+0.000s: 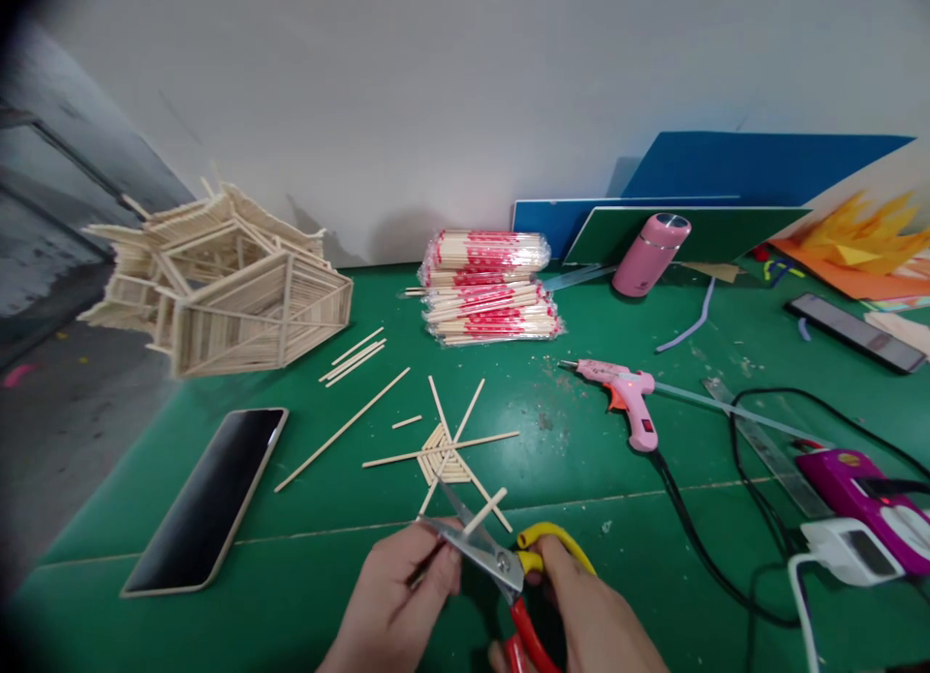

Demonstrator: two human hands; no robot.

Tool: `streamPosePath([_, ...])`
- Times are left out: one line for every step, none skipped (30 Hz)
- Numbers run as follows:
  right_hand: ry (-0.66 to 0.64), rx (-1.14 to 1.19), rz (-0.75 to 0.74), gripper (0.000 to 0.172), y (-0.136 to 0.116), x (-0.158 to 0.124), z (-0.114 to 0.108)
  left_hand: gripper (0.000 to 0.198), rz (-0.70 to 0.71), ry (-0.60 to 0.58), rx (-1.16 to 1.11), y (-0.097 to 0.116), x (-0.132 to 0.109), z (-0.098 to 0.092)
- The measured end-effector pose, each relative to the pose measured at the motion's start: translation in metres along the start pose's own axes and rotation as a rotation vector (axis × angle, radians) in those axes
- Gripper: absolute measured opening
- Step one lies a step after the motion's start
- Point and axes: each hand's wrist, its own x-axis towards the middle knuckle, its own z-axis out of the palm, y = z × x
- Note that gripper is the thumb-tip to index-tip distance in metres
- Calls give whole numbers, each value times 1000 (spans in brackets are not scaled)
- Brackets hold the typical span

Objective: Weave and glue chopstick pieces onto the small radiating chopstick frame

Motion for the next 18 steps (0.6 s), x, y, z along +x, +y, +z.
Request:
streamPosePath([4,-22,10,52,0,0,0,27,82,74,109,-2,-2,2])
streamPosePath([10,-44,18,53,1,0,0,26,155,129,195,-3,-3,4])
streamPosePath([15,-65,20,55,3,-1,0,24,215,144,248,-4,-3,4])
streamPosePath([24,-79,17,56,5,-1,0,23,253,126,268,-3,-3,3])
streamPosePath([36,-87,11,57,8,-2,0,23,263,84,258,-2,-2,1])
streamPosePath([54,-91,3,58,10,-3,0,23,253,24,223,0,-1,-1])
streamPosePath([74,-90,-6,56,11,-3,-1,23,222,-40,170,3,1,-4])
streamPosePath([92,-86,-13,52,12,-4,-2,23,178,-88,109,5,3,-6])
streamPosePath([104,-81,-18,45,12,-4,-3,23,131,-125,46,8,4,-9])
streamPosePath([109,-75,-22,37,11,-4,-5,24,75,-150,-5,10,6,-11])
streamPosePath([112,-71,-24,31,10,-3,-6,24,24,-154,-49,11,7,-12])
streamPosePath([117,-68,-26,28,8,-3,-7,23,-19,-163,-85,12,7,-13])
streamPosePath([121,-64,-26,26,6,-3,-8,22,-53,-165,-118,12,8,-14])
streamPosePath([123,-62,-27,26,4,-3,-9,21,-74,-173,-151,13,8,-15])
streamPosePath([123,-59,-28,26,2,-3,-10,21,-90,-189,-181,13,8,-15])
streamPosePath([117,-56,-31,28,1,-3,-10,21,-104,-197,-208,14,8,-15])
streamPosePath([109,-51,-36,32,1,-3,-10,22,-118,-210,-228,15,8,-16])
streamPosePath([97,-44,-41,36,1,-3,-10,23,-130,-225,-238,15,7,-16])
